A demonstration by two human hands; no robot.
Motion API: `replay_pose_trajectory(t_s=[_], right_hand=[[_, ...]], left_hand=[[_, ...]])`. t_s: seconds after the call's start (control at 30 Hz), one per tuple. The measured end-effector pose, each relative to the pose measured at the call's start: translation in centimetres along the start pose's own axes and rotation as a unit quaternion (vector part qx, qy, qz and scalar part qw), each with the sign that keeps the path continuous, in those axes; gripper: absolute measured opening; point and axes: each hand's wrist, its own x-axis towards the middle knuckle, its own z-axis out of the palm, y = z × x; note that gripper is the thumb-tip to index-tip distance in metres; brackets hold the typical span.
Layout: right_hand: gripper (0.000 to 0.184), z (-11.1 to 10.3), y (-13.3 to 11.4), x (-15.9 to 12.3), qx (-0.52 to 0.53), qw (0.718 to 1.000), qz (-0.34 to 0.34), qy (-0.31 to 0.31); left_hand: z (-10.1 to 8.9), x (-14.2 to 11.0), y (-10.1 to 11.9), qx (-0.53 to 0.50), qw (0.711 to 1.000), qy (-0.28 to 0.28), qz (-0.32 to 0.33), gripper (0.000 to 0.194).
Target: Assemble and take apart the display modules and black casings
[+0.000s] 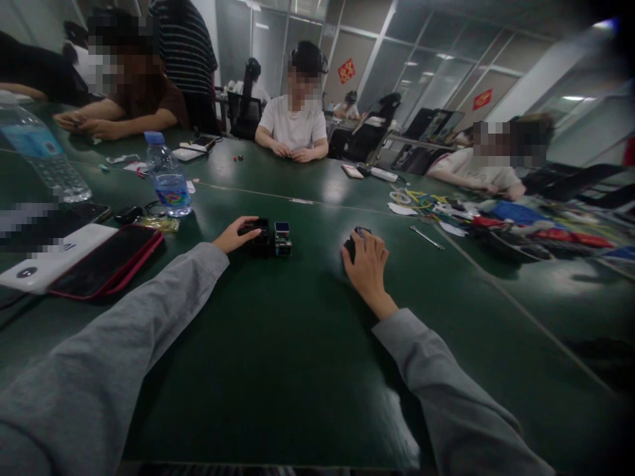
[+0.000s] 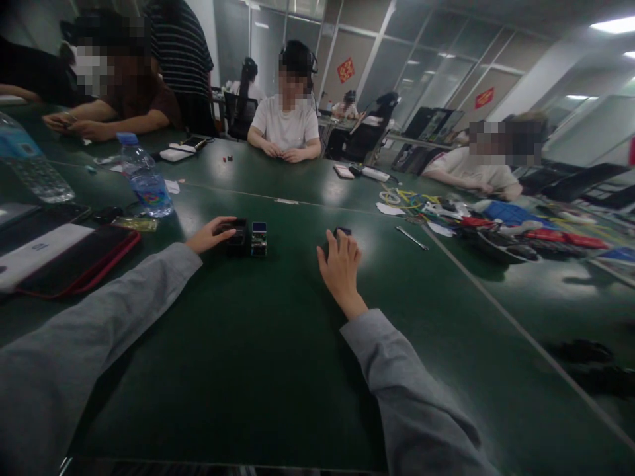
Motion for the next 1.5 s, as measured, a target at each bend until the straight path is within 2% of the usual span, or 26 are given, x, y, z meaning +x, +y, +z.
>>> replay_pose_trajectory(t_s=[0.07,0.17,0.27,0.37,0.53,0.7,0.9,1.03,1.17,1.3,1.4,1.5], right_hand=[[0.048,-0.1,-3.1,0.1,0.037,0.998,-0.043,0.001],[0.054,0.4,-7.9,0.4,0.094,0.984,-0.146,-0.036],[0.054,1.2,-10.5,0.8,0.140,0.968,-0.189,-0.088],[0.043,1.6,-10.2,0.9,0.181,0.962,-0.164,-0.119],[0.033,1.3,-8.0,0.5,0.155,0.974,-0.126,-0.107],[0.032,1.2,-6.8,0.2,0.086,0.987,-0.108,-0.082],[0.034,1.4,-5.5,-0.2,0.076,0.989,-0.112,-0.063],[0.038,1.5,-5.2,-0.4,0.068,0.990,-0.109,-0.054],[0.044,1.3,-5.4,-0.3,0.071,0.992,-0.095,-0.050],[0.045,0.5,-6.1,-0.1,0.106,0.991,-0.077,0.009],[0.040,-0.3,-7.9,-0.3,0.152,0.983,-0.100,0.023],[0.043,-0.8,-11.2,-0.9,0.200,0.970,-0.139,-0.016]], left_hand=[[0.0,0.0,0.0,0.006,1.000,0.001,0.001,0.058],[0.1,0.0,-0.1,0.005,1.000,0.001,0.008,0.060],[0.1,0.1,-0.3,0.001,1.000,0.004,0.018,0.061],[0.2,0.1,-0.3,0.008,1.000,0.005,0.015,0.059],[0.1,0.2,-0.3,0.010,1.000,0.002,0.008,0.058],[0.0,0.2,-0.4,0.013,1.000,-0.005,0.002,0.062],[-0.1,0.0,0.2,0.031,0.999,-0.014,0.010,0.068],[-0.1,0.1,-0.1,0.020,1.000,-0.006,0.014,0.064],[-0.1,0.4,-0.8,0.017,1.000,0.007,0.011,0.060],[-0.1,0.4,-0.7,0.003,1.000,0.004,0.010,0.058],[0.1,0.2,-0.3,-0.006,1.000,0.001,0.005,0.061],[0.3,0.0,0.0,-0.006,1.000,0.009,0.011,0.066]])
